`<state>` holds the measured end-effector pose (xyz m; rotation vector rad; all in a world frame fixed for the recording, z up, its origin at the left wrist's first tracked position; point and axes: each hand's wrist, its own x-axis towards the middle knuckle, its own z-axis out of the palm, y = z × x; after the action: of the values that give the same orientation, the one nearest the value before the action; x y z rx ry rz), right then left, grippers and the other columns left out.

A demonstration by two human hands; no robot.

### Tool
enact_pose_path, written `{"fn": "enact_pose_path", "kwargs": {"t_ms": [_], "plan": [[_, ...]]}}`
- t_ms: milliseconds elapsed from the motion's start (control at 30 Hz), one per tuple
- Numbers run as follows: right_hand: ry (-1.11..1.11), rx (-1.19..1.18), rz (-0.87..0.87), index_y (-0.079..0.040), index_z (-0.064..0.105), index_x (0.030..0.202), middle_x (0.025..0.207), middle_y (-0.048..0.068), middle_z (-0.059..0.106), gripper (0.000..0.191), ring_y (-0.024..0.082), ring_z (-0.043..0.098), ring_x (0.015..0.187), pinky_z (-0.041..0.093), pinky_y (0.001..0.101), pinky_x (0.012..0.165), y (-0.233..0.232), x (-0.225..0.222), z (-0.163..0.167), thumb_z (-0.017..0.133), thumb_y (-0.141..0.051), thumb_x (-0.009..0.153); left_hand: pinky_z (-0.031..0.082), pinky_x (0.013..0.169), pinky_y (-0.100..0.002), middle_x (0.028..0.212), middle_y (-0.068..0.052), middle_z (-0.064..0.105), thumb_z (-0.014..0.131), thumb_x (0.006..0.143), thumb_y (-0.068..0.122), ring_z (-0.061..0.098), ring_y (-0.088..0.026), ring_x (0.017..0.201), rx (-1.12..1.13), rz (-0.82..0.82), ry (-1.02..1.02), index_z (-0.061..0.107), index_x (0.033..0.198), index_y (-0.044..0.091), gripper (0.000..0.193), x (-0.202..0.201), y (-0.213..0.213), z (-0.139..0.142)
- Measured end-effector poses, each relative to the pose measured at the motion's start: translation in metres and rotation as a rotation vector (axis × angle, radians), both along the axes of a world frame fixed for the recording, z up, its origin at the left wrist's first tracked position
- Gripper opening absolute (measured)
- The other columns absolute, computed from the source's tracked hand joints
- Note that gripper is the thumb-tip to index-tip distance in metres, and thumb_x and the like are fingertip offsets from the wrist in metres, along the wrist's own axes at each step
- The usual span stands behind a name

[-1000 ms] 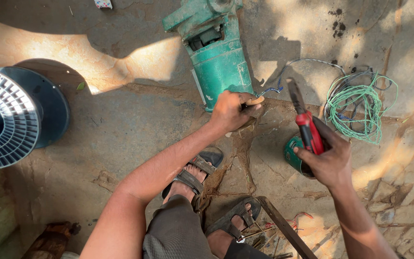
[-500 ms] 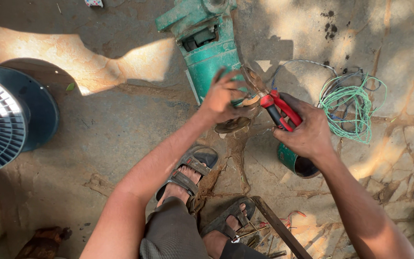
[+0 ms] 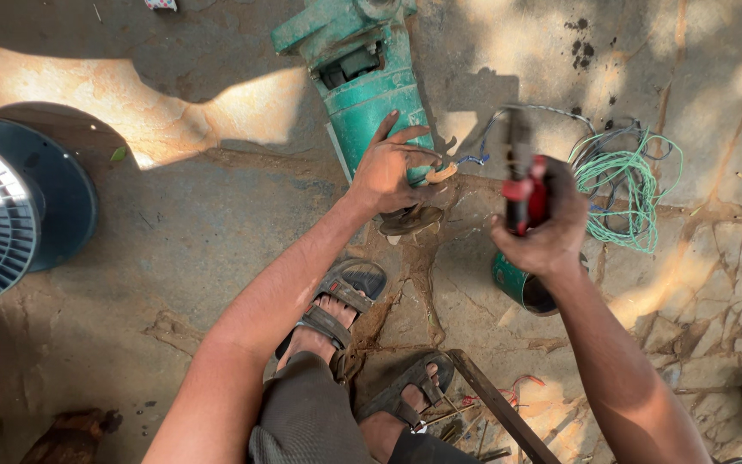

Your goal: The person uses pliers to pry and remove a metal ring from the end of a green electric motor. They repeatedly reposition the pliers and apply leverage to loosen the ring, eventually detaching it from the motor housing.

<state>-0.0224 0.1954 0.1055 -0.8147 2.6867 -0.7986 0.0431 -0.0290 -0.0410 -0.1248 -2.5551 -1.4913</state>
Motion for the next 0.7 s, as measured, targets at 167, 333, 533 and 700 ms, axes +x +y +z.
{"fn": "enact_pose_path", "kwargs": {"t_ms": [167, 333, 533, 700], "plan": [[0.077, 0.555, 0.151, -0.003, 0.059, 0.113, 0.074, 0.013, 0.064, 0.057, 0.026, 0.062, 0.068, 0.053, 0.0382, 0.066, -0.017, -0.002, 0.001, 0.081, -0.022, 0.064, 0.020, 0.126, -0.054, 0.114, 0.000, 0.077, 0.089, 0.067, 0.037, 0.056, -0.022, 0.133, 0.008, 0.024, -0.006, 0.081, 0.105, 0.019, 0.043, 0.001, 0.000, 0.003], [0.050, 0.352, -0.043, -0.001, 0.054, 0.107, 0.072, 0.014, 0.063, 0.051, 0.027, 0.062, 0.060, 0.055, 0.0394, 0.060, -0.015, -0.006, 0.011, 0.078, -0.025, 0.068, 0.020, 0.126, -0.055, 0.113, 0.002, 0.078, 0.089, 0.072, 0.041, 0.056, -0.023, 0.134, 0.042, 0.038, -0.002, 0.081, 0.105, 0.018, 0.041, 0.003, 0.001, 0.007], [0.132, 0.246, 0.132, -0.002, 0.053, 0.112, 0.076, 0.012, 0.060, 0.053, 0.026, 0.061, 0.065, 0.052, 0.0366, 0.063, -0.008, 0.004, -0.003, 0.080, -0.021, 0.072, 0.019, 0.126, -0.056, 0.124, -0.002, 0.074, 0.089, 0.075, 0.038, 0.055, -0.024, 0.135, 0.031, 0.041, 0.011, 0.076, 0.116, 0.016, 0.049, 0.006, 0.002, 0.002], [0.110, 0.301, 0.017, -0.002, 0.057, 0.107, 0.076, 0.010, 0.064, 0.052, 0.022, 0.064, 0.065, 0.055, 0.0354, 0.062, 0.007, -0.002, 0.002, 0.082, -0.022, 0.066, 0.020, 0.126, -0.056, 0.123, -0.001, 0.073, 0.089, 0.076, 0.044, 0.056, -0.024, 0.134, 0.020, 0.065, 0.034, 0.074, 0.116, 0.017, 0.050, 0.002, 0.004, -0.005]]}}
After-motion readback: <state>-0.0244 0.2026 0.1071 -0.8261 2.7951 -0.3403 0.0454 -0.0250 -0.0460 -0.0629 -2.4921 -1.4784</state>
